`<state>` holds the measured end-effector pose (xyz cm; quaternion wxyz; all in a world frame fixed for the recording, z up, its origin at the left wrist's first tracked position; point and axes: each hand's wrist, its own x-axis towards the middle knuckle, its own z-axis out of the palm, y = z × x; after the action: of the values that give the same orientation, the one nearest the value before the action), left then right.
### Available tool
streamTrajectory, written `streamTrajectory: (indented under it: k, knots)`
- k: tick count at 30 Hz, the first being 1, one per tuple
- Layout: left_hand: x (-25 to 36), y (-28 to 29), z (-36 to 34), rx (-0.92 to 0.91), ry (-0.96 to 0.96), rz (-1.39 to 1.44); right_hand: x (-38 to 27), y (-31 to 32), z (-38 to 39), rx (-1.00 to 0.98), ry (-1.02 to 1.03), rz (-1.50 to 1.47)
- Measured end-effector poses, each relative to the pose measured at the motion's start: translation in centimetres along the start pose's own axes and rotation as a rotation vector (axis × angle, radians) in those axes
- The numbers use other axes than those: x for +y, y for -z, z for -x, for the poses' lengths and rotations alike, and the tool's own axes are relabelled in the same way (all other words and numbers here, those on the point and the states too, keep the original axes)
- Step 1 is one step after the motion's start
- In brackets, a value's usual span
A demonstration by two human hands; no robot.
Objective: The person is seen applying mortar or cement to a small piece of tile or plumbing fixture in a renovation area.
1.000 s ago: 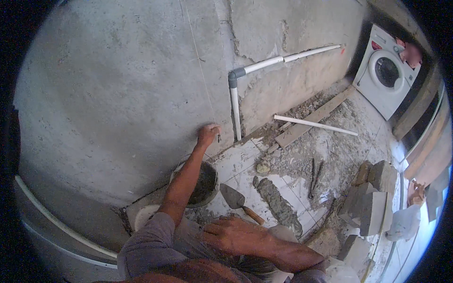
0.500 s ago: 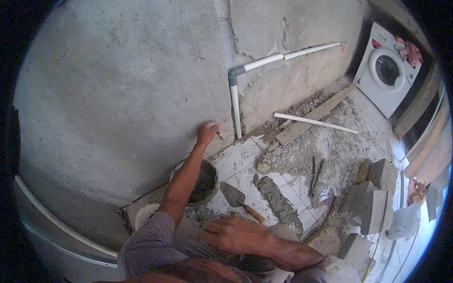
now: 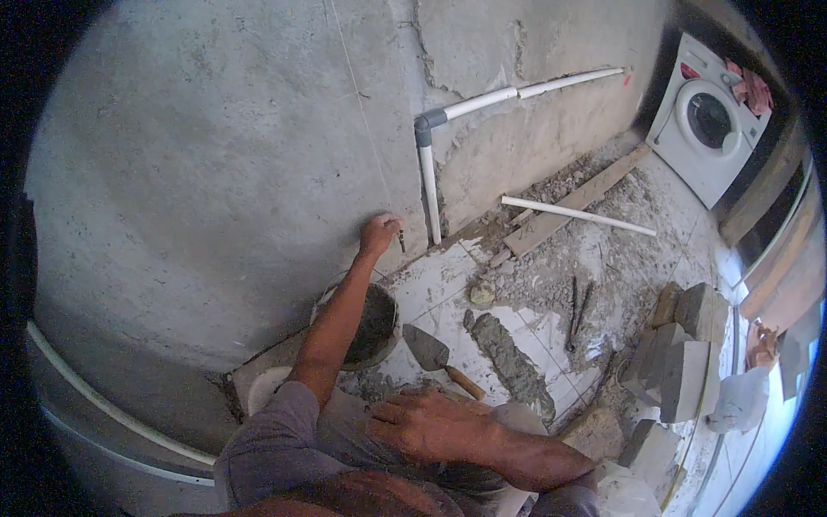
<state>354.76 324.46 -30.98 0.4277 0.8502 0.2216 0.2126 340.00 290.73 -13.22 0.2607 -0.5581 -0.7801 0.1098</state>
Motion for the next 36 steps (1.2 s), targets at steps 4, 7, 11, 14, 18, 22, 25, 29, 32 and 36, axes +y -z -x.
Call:
streamTrajectory:
  k: [4, 7, 11, 14, 18, 22, 25, 29, 32, 36]
  knots:
    - [0.2, -0.1, 0.1, -0.004, -0.021, -0.066, 0.1, -0.1, 0.1, 0.125, 0.029, 0.006]
    - [0.2, -0.2, 0.1, 0.018, 0.001, -0.062, 0.1, -0.3, 0.1, 0.098, 0.017, -0.003]
    - [0.5, -0.2, 0.1, -0.039, -0.007, 0.005, -0.2, 0.1, 0.1, 0.039, -0.041, -0.043]
    - [0.5, 0.3, 0.4, -0.033, 0.02, -0.025, -0.3, 0.2, 0.0, 0.111, -0.016, 0.006]
    - [1.4, 0.3, 0.7, -0.019, 0.008, -0.047, -0.6, 1.4, -0.3, 0.007, -0.024, -0.049]
    - [1.5, 0.5, 0.9, -0.033, 0.029, -0.024, -0.4, 0.5, 0.0, 0.001, -0.059, -0.014]
    - [1.1, 0.5, 0.6, -0.04, 0.03, -0.042, 0.0, -0.4, 0.1, 0.033, -0.041, -0.099]
    - [1.5, 0.1, 0.6, -0.028, 0.021, -0.034, 0.1, 0.3, -0.1, 0.071, 0.006, -0.029]
    - [1.3, 0.1, 0.5, -0.017, 0.006, -0.061, 0.1, -0.1, 0.1, 0.059, 0.007, -0.042]
    - [0.3, 0.3, 0.3, 0.003, -0.026, -0.01, 0.0, -0.5, 0.2, 0.073, 0.018, -0.01]
